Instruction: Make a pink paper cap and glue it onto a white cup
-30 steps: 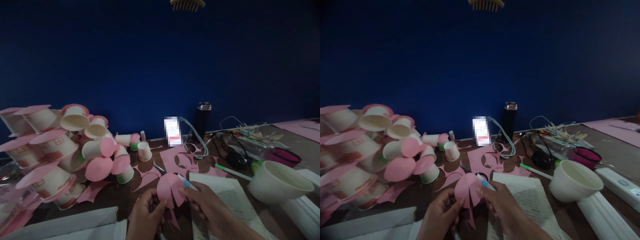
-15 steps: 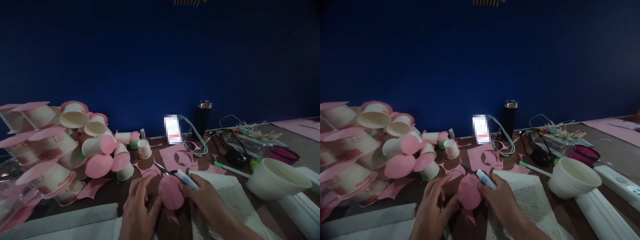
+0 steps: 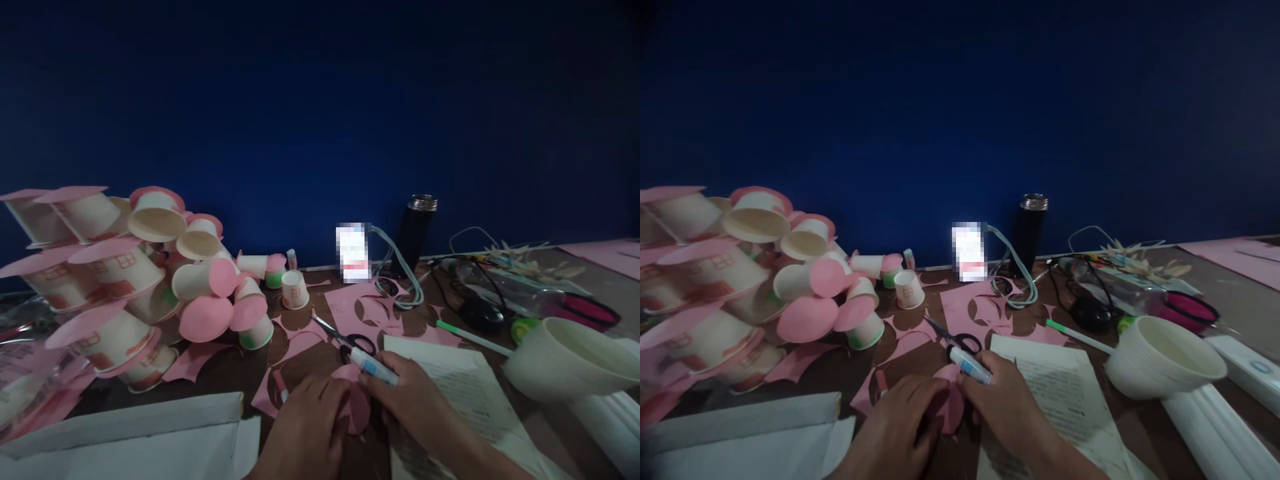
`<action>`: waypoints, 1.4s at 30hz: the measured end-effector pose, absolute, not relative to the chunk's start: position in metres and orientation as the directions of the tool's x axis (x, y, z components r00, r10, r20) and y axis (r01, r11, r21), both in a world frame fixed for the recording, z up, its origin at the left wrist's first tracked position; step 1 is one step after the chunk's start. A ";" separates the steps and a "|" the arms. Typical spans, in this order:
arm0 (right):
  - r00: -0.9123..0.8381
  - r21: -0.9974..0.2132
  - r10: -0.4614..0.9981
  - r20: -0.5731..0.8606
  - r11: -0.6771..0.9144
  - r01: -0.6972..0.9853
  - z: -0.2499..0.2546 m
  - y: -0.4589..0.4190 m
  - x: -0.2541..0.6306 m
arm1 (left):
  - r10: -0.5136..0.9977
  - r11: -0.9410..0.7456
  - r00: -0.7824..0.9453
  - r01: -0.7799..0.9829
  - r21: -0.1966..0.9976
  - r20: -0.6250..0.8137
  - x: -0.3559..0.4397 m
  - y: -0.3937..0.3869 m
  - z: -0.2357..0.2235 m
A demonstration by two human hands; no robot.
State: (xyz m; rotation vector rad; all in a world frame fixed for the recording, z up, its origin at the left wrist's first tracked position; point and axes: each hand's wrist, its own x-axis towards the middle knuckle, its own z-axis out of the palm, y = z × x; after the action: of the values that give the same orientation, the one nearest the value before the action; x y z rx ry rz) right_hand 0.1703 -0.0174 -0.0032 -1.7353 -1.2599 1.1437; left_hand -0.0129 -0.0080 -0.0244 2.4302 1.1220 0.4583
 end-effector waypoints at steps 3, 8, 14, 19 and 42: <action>0.142 -0.892 0.956 -0.257 -0.292 0.345 -0.001 -0.018 0.170 | 0.790 -0.557 0.606 0.647 0.521 0.092 -0.011 -0.008 -0.022; 0.149 -0.889 0.951 -0.269 -0.305 0.342 0.000 -0.019 0.170 | 0.794 -0.540 0.603 0.643 0.543 0.075 -0.006 -0.008 -0.015; 0.131 -0.889 0.953 -0.272 -0.301 0.345 -0.002 -0.019 0.168 | 0.834 -0.517 0.536 0.672 0.530 0.133 -0.005 -0.010 -0.019; 0.084 -0.884 0.985 -0.152 -0.173 0.434 0.003 -0.022 0.175 | 0.867 -0.458 0.477 0.642 0.616 0.148 -0.005 -0.005 -0.022; -0.016 -0.820 0.999 -0.029 -0.015 0.572 0.017 -0.027 0.189 | 0.920 -0.349 0.384 0.707 0.615 0.081 -0.007 0.007 -0.020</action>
State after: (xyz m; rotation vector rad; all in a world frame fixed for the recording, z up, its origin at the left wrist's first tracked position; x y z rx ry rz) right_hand 0.1886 -0.0268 0.0168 -1.6508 -1.6520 0.8923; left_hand -0.0073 0.0074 -0.0196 2.1601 1.3953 0.5788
